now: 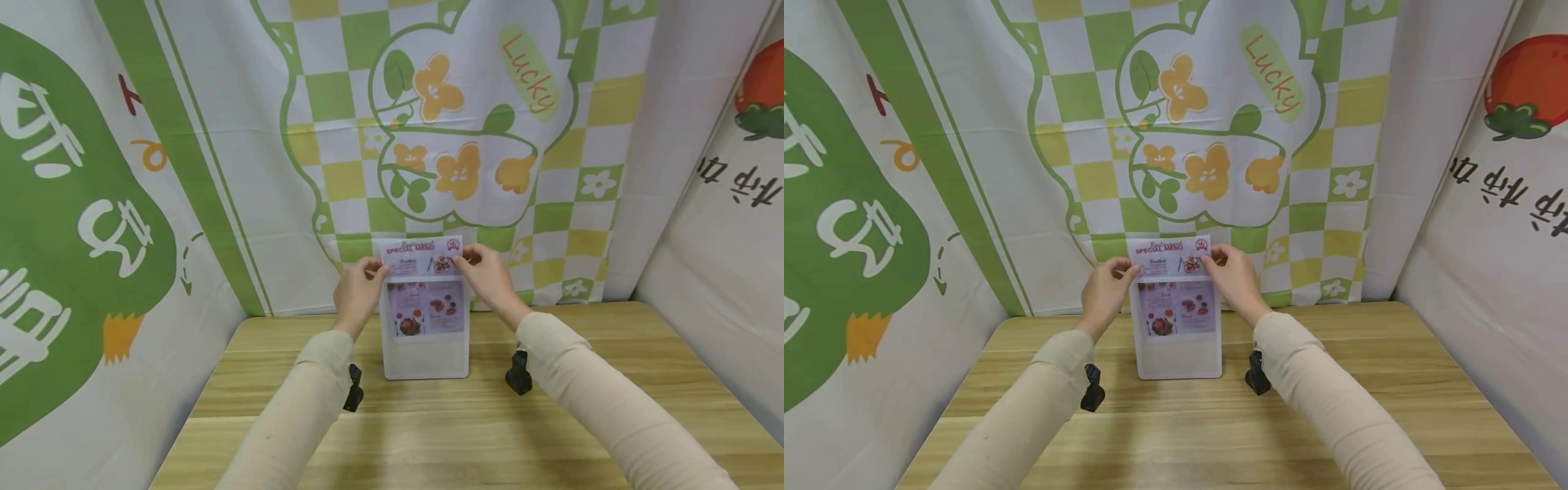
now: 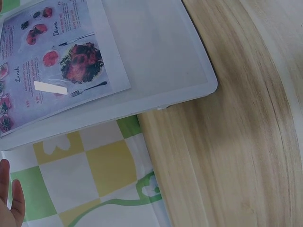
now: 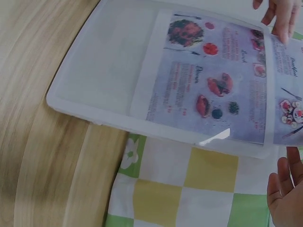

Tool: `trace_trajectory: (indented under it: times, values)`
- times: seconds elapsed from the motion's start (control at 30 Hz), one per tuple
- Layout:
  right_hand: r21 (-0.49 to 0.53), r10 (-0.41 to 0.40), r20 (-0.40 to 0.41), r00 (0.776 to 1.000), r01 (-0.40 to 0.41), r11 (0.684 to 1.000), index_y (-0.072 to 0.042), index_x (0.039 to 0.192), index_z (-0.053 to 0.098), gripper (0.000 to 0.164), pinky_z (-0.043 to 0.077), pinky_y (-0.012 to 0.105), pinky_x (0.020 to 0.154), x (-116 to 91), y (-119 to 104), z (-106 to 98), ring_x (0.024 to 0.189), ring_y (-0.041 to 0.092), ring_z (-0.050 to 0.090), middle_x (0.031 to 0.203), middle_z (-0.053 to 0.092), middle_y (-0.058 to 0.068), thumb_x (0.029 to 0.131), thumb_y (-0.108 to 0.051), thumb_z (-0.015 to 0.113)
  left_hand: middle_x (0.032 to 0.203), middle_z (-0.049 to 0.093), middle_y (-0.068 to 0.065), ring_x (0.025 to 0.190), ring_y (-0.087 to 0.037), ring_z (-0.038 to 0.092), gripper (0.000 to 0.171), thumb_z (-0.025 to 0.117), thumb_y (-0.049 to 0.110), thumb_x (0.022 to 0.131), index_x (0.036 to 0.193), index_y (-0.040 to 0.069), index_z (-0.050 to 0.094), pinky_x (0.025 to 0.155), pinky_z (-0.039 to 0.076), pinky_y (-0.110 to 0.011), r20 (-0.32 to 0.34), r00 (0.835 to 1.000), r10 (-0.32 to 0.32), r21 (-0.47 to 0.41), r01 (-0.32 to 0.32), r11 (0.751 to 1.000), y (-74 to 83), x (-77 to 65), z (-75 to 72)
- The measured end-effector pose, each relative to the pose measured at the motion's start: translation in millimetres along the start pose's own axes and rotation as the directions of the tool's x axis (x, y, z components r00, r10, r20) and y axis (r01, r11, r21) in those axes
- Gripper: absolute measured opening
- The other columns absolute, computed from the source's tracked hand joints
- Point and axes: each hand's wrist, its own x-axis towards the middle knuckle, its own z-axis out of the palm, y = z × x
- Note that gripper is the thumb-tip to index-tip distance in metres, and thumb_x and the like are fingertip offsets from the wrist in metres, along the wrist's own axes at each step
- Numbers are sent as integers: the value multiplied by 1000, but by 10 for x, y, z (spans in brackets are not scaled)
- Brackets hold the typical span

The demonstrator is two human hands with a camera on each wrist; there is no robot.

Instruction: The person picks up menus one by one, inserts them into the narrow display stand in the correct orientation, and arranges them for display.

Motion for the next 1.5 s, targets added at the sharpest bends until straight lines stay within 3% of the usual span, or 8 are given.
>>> trace_trajectory:
  times: [0.2, 0.5, 0.73, 1.17, 1.5]
  values:
    - [33, 12, -5, 1000, -12, 999, 0, 112, 67, 27, 48, 36, 77, 1, -52, -9, 93, 26, 58, 102, 65, 15, 98, -23, 64, 107, 70, 4, 89, -15, 62, 28, 64, 39, 96, 114, 18, 69, 72, 47, -34, 1, 1000, 8, 11, -8, 1000, -9, -7, -10]
    - [4, -17, -1, 1000, 17, 1000, 2, 108, 68, 25, 49, 33, 75, -45, 49, 33, 90, 26, 59, 98, 67, 16, 97, -20, 66, 111, 70, 1, 93, -17, 63, 32, 65, 38, 96, 118, 15, 67, 77, 48, -36, -6, 1000, 20, 27, -20, 999, 54, 7, -29]
    - [-13, -13, 2, 1000, 13, 1000, 1, 109, 68, 26, 49, 33, 75, -74, 102, 47, 91, 26, 59, 99, 67, 15, 97, -22, 66, 106, 70, -1, 92, -18, 63, 28, 64, 37, 97, 114, 14, 67, 77, 48, -38, -23, 999, 33, 19, -33, 999, 56, -1, -10]
    - [45, -36, -24, 999, 37, 998, -4, 111, 69, 21, 48, 34, 78, -52, -9, 28, 95, 25, 58, 102, 66, 12, 98, -19, 64, 101, 72, -1, 88, -18, 64, 26, 65, 35, 97, 112, 14, 69, 72, 48, -36, -16, 999, 45, 45, -45, 998, 11, -32, 32]
    - [31, -54, -9, 998, 54, 998, -3, 107, 70, 19, 49, 34, 75, -78, 60, 31, 92, 26, 59, 101, 67, 13, 98, -18, 64, 104, 71, 6, 87, -13, 63, 24, 66, 29, 96, 118, 19, 68, 71, 47, -34, -22, 996, 83, -2, -83, 997, 62, 5, 25]
